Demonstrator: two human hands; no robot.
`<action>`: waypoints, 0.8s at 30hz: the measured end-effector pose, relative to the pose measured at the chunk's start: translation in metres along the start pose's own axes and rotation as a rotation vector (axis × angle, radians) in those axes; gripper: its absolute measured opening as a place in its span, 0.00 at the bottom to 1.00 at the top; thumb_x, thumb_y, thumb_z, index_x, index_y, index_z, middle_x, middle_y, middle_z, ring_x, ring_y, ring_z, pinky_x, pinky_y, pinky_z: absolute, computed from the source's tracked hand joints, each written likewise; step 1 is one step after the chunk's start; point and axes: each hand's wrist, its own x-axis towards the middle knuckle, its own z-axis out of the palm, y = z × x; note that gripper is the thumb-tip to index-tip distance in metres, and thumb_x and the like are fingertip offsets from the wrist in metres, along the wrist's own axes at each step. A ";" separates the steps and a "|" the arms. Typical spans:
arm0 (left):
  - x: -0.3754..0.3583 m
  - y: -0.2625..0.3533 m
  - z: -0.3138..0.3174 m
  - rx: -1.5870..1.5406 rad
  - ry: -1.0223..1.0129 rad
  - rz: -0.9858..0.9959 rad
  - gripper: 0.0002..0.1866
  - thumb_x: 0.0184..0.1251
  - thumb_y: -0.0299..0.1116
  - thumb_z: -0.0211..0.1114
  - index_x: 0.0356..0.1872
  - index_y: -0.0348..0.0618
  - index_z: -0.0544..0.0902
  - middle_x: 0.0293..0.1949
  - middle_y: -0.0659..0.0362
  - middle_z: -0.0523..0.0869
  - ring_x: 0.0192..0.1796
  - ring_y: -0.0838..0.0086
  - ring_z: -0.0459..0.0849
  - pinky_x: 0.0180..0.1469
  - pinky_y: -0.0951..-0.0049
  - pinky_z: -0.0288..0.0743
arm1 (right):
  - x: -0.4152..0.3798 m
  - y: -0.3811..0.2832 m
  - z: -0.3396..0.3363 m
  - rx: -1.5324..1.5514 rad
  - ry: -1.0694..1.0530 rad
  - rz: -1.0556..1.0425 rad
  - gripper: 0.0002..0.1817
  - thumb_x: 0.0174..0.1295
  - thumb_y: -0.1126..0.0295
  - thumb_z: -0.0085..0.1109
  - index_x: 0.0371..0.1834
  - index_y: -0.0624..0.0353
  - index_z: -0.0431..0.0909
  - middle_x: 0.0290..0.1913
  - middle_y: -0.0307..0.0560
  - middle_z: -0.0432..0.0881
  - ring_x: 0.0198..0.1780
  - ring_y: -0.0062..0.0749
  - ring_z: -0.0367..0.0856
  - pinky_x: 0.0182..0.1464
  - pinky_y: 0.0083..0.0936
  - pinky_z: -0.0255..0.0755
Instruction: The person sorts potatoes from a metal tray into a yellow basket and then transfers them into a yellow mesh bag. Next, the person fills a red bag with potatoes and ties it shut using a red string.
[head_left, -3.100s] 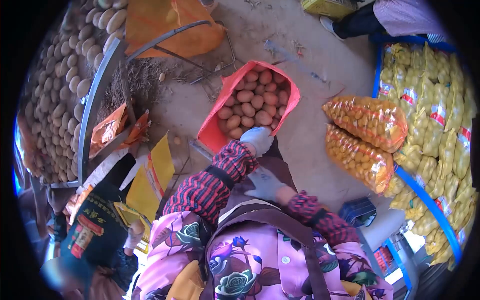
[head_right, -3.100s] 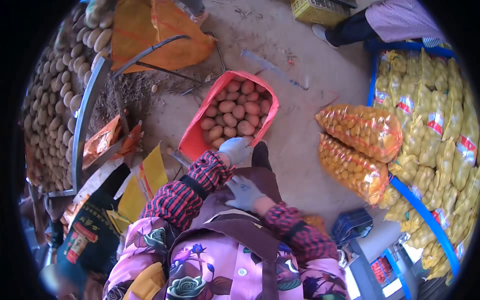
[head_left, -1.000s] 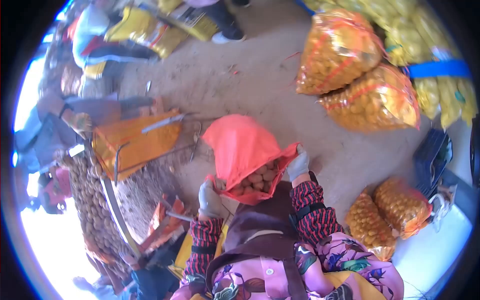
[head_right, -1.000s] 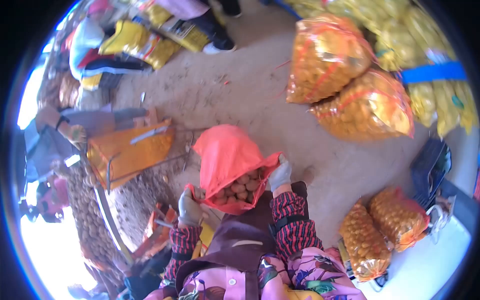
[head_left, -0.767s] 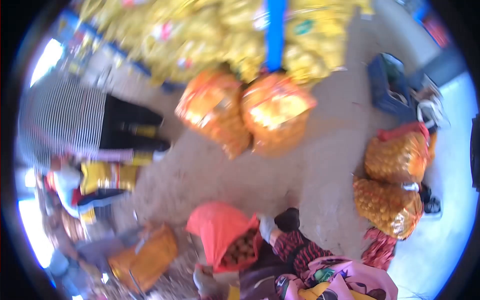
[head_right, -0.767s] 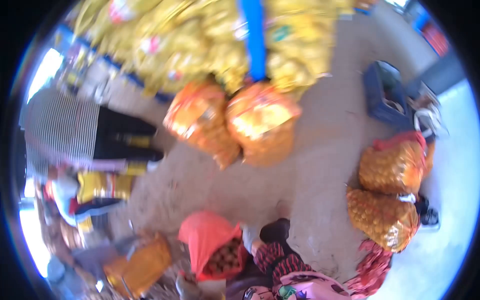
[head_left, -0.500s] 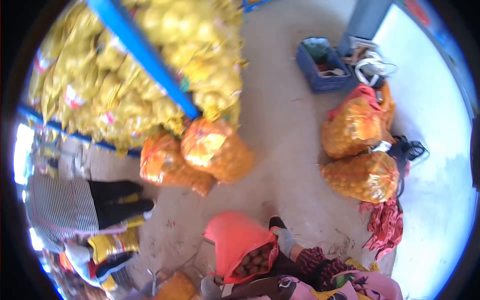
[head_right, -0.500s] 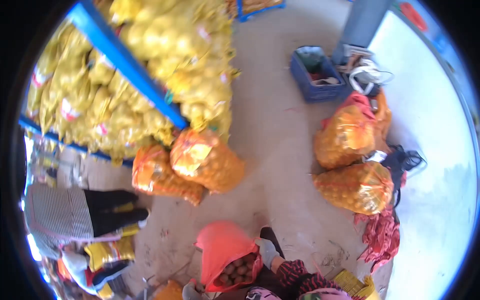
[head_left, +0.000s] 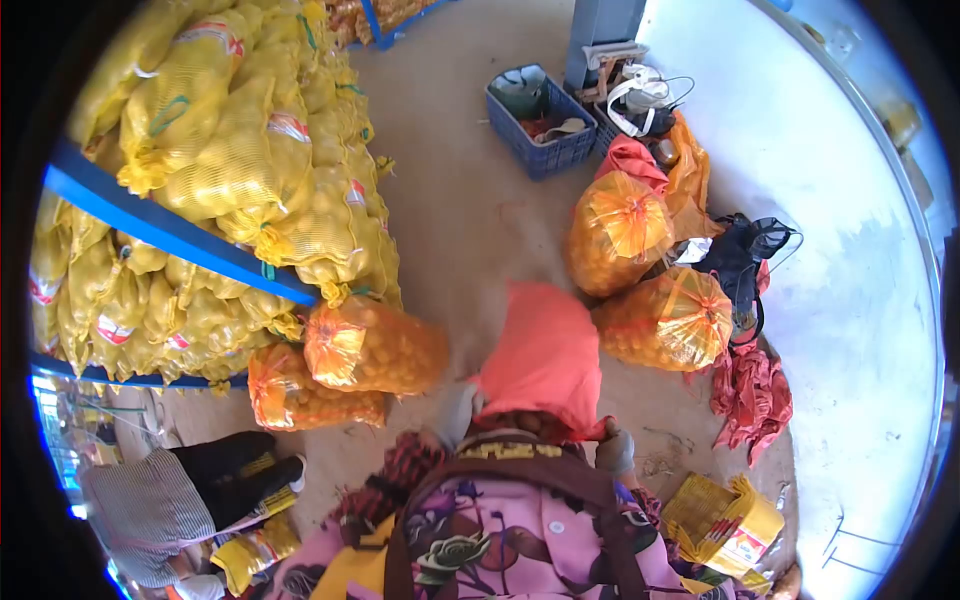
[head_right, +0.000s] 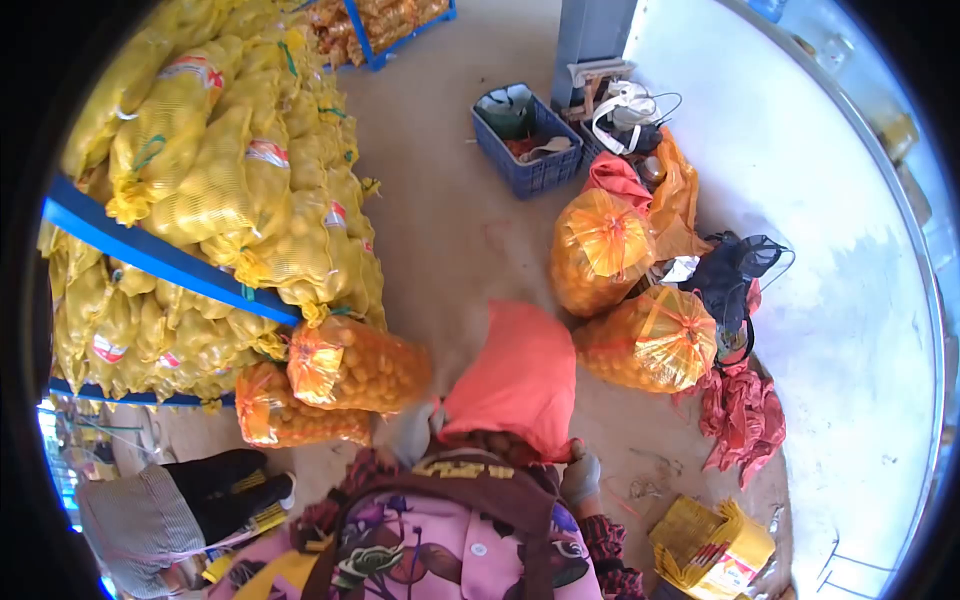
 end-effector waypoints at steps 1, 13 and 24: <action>0.032 0.002 -0.002 0.069 -0.072 0.039 0.21 0.73 0.35 0.46 0.16 0.43 0.71 0.20 0.60 0.73 0.30 0.73 0.72 0.39 0.69 0.67 | 0.012 0.006 0.005 -0.072 0.080 0.011 0.14 0.71 0.67 0.48 0.26 0.56 0.78 0.22 0.34 0.74 0.24 0.25 0.67 0.28 0.30 0.63; 0.441 0.131 -0.053 0.444 -0.552 0.103 0.19 0.68 0.34 0.51 0.14 0.42 0.74 0.18 0.54 0.78 0.26 0.66 0.79 0.32 0.63 0.71 | 0.236 -0.113 0.169 0.376 0.605 0.214 0.18 0.73 0.64 0.47 0.25 0.57 0.78 0.20 0.43 0.78 0.23 0.34 0.75 0.26 0.33 0.66; 0.518 0.271 -0.132 0.214 -0.336 -0.257 0.19 0.69 0.32 0.48 0.15 0.45 0.67 0.15 0.61 0.68 0.27 0.73 0.70 0.45 0.67 0.68 | 0.433 -0.290 0.204 -0.244 0.324 -0.026 0.11 0.67 0.68 0.50 0.27 0.58 0.76 0.25 0.40 0.78 0.30 0.31 0.75 0.32 0.32 0.65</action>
